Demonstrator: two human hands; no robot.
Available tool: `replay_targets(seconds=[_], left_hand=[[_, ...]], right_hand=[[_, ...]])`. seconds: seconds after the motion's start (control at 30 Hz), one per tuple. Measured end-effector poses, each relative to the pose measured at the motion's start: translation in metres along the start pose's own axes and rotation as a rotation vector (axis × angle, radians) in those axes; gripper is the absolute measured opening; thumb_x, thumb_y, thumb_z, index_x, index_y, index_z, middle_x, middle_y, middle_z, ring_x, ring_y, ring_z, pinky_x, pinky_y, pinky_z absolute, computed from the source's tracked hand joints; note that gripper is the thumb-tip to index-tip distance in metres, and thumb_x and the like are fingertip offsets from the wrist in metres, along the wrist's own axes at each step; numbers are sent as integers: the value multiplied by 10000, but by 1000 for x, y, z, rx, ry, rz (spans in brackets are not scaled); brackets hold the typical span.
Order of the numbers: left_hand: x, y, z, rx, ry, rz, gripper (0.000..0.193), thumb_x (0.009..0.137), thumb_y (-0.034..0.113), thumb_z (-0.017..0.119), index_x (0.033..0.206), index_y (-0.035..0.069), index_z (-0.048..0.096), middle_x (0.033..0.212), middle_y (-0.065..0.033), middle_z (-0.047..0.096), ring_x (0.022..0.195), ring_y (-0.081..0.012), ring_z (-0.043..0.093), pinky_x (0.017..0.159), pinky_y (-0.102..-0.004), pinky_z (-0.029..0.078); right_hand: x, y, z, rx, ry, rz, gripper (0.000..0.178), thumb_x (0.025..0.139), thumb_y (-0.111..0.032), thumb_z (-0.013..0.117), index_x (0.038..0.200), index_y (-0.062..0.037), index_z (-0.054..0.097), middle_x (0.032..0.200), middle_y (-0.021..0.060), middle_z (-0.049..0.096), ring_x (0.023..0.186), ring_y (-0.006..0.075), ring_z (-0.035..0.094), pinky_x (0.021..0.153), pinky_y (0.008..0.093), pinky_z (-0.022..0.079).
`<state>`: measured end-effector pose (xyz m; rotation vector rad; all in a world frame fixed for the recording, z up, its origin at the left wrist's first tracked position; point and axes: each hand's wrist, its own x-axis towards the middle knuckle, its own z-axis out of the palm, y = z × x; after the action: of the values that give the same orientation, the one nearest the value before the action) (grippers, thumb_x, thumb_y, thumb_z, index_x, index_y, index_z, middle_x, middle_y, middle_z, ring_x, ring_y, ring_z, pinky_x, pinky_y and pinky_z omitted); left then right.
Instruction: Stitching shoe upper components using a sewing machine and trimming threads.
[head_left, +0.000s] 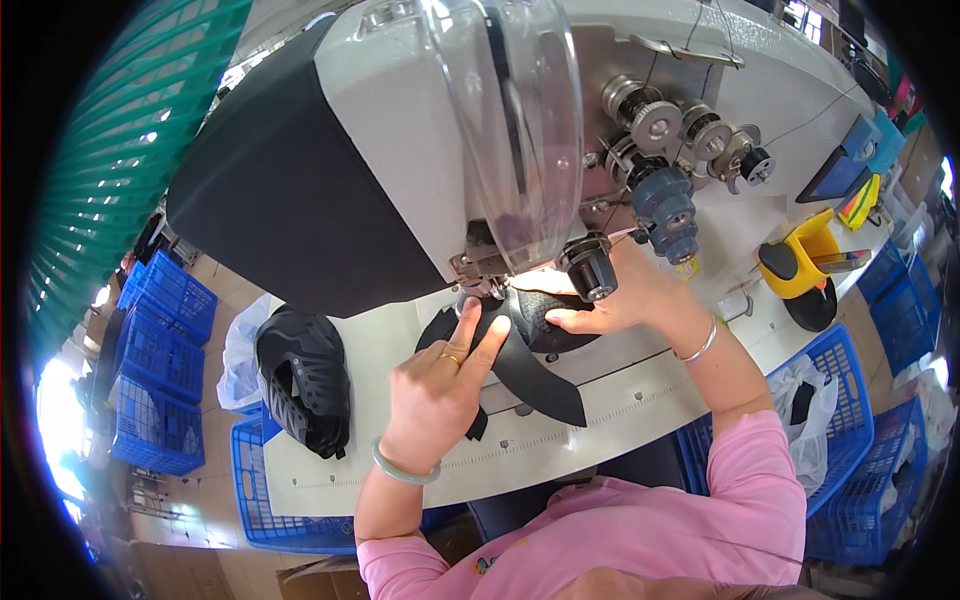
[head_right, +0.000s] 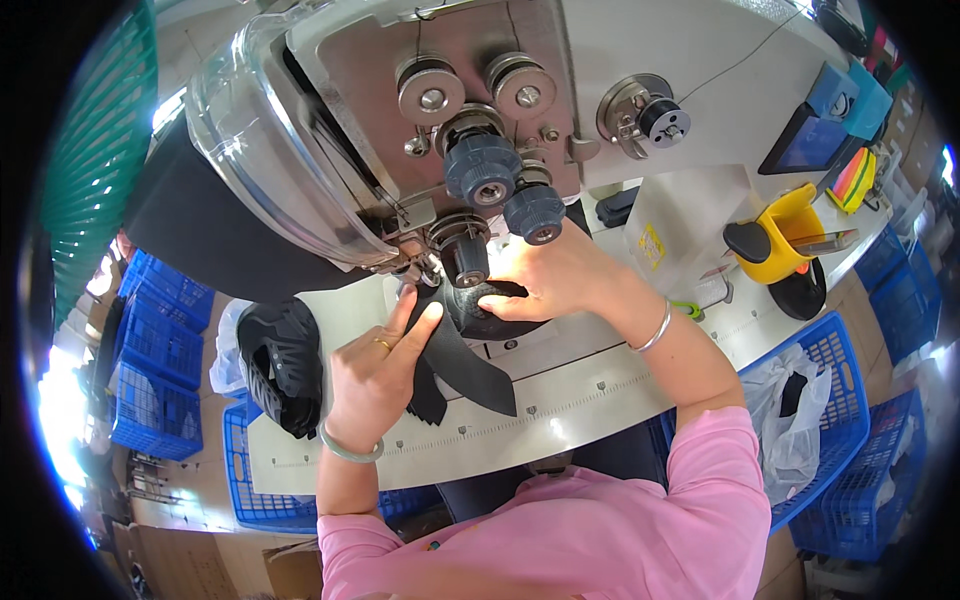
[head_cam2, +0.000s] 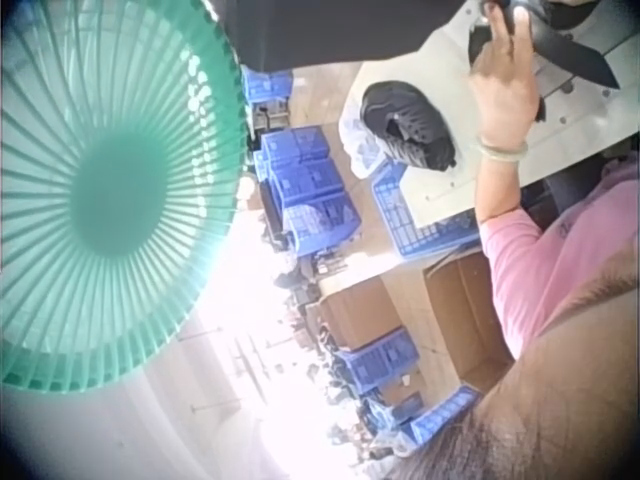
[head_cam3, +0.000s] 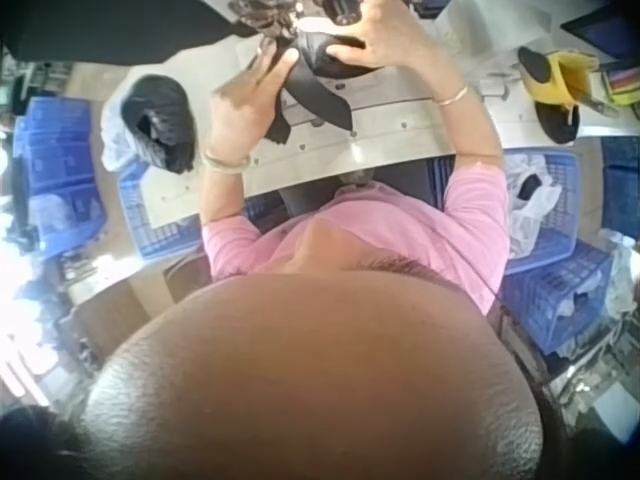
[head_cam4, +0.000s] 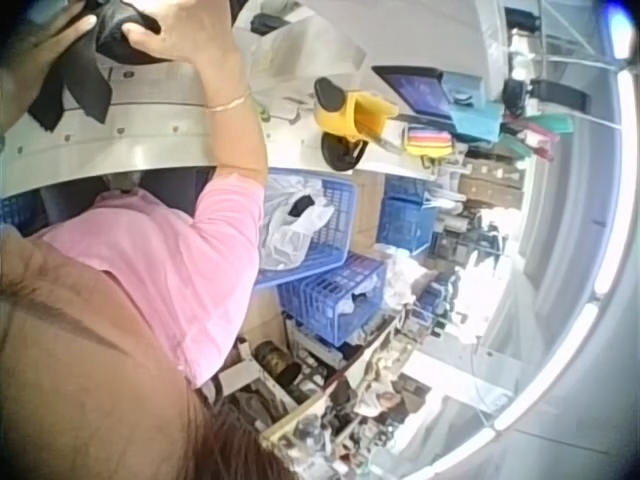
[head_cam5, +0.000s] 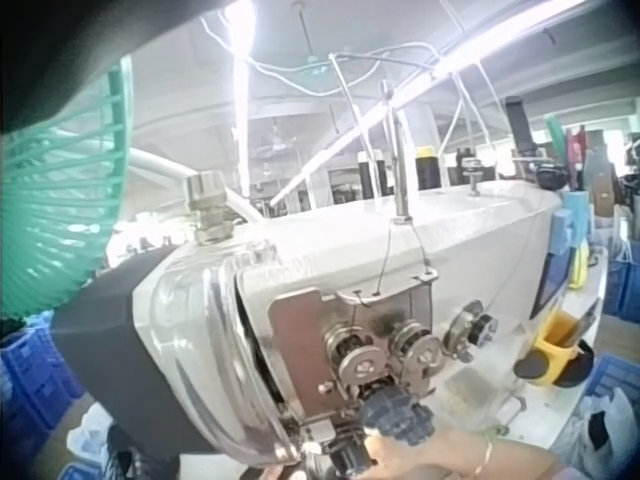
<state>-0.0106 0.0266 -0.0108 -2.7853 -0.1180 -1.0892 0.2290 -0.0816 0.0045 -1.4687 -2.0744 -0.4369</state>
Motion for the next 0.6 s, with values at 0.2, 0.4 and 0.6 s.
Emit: replay_targets(seconds=[0.2,0.4,0.6], left_hand=[[4,14,-3,76,-40,-57,484,673,-24,647,1137,108,692,1184,-165,659,604,-170,593,553,-281,509],[9,14,-1,71,49,-46,431,684,-11,655,1104,79,687,1113,-111,657,814,-245,630,696,-329,539],[14,5,5,-282,164,-152,322,688,-37,670,998,39,707,941,-77,661,833,-267,647,706,-340,541]], right_hand=[[-6,9,13,15,32,-46,287,788,-350,682,809,-67,642,872,97,603,753,295,593,674,411,474],[-27,-5,32,33,163,-160,467,744,-308,751,1136,-80,635,1122,99,546,957,292,569,842,443,493],[-28,-9,58,-45,404,-261,501,686,-132,683,1183,-83,636,1052,13,570,971,246,520,873,450,476]])
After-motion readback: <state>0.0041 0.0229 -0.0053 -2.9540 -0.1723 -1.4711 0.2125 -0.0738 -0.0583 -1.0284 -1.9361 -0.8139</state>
